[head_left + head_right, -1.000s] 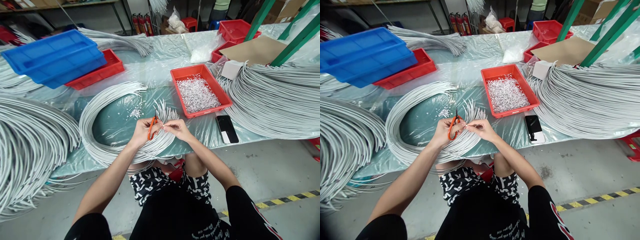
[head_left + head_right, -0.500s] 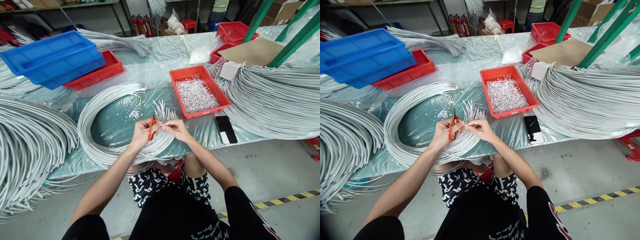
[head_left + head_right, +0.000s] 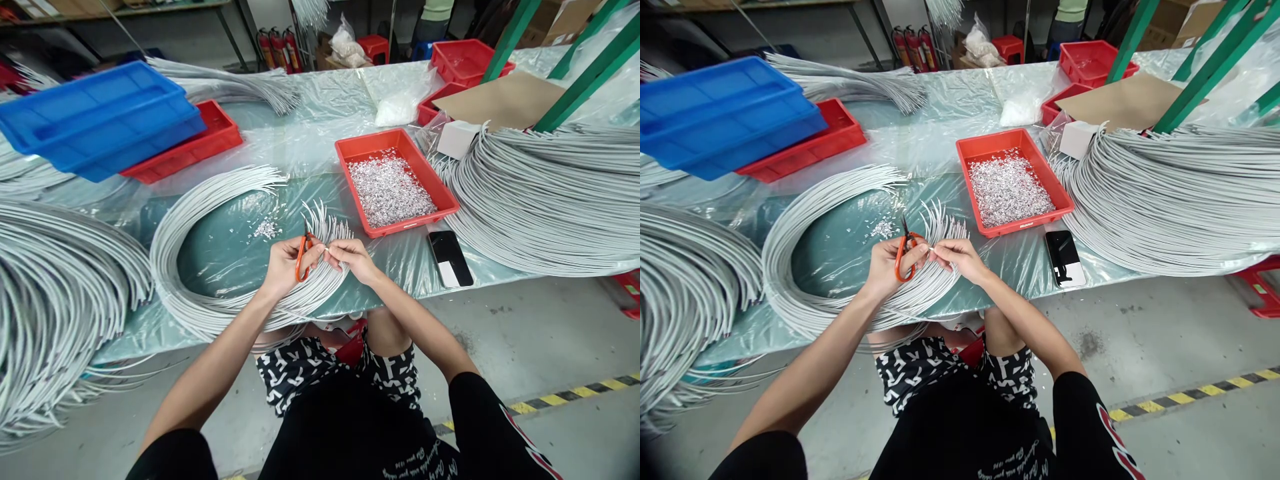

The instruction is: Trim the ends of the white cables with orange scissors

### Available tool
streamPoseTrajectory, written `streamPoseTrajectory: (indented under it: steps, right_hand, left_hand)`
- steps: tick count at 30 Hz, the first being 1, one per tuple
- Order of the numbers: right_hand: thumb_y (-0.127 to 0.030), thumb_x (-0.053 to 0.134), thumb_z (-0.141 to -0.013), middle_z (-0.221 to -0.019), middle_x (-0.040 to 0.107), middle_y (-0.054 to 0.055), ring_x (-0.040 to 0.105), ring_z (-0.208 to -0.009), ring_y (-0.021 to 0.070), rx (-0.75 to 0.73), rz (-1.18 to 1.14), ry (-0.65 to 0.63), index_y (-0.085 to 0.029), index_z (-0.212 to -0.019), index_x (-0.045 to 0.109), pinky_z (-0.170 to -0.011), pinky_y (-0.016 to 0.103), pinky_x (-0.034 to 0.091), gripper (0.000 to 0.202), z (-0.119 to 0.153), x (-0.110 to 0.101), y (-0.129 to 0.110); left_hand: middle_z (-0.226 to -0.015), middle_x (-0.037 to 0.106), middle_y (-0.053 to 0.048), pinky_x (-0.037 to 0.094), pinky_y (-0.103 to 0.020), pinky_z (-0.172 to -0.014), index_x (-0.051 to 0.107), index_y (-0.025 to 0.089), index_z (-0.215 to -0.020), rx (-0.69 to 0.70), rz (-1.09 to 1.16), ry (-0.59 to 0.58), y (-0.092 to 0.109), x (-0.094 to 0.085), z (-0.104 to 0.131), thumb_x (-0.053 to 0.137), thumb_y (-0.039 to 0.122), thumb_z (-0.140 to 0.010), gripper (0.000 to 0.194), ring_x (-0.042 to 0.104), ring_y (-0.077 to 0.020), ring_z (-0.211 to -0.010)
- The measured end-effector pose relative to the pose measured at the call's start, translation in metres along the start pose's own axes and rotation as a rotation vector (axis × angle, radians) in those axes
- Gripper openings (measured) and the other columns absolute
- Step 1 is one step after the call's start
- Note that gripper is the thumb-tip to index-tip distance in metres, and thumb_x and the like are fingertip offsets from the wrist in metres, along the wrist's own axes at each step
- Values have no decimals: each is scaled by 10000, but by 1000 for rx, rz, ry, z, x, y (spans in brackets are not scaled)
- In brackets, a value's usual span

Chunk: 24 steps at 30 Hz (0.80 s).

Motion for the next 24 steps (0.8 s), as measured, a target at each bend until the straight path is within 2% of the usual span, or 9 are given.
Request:
streamPoseTrajectory:
  steps: [4,10,17,24]
  right_hand:
    - [-485,704,-871,-546,497,-36,434,-481,88,23,-87,-22,-137,-741,671,-467,239,336,373,0,1,3]
    - [-498,729,-846,-528,482,-43,429,-476,86,49,-102,-8,-132,-745,677,-451,232,332,383,-1,1,7]
    - [-495,730,-844,-536,485,-36,424,-494,87,64,-115,-31,-138,-709,645,-449,225,341,391,-1,3,6]
    - [-525,771,-788,-547,488,-36,422,-504,87,99,-128,-39,-141,-680,644,-447,222,350,419,-1,5,5]
  left_hand:
    - [-575,625,2,411,-202,-492,735,147,-723,54,-90,14,7,-4,2,848,351,-693,235,498,-81,-491]
    - [-687,716,-28,507,-216,-631,760,141,-768,113,-176,57,6,-9,3,833,336,-697,219,601,-113,-612]
    - [-717,728,-33,511,-230,-667,771,149,-795,133,-233,70,2,-12,4,807,329,-715,200,618,-131,-660]
    - [-699,712,-32,521,-252,-686,756,154,-757,106,-239,87,2,-12,3,803,366,-696,225,620,-146,-667]
Point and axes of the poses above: each hand's wrist, its own z-axis away from the middle knuckle, its own x-axis out of the palm, y = z × x, the point moved 8 cm from there along -z, towards the middle knuckle
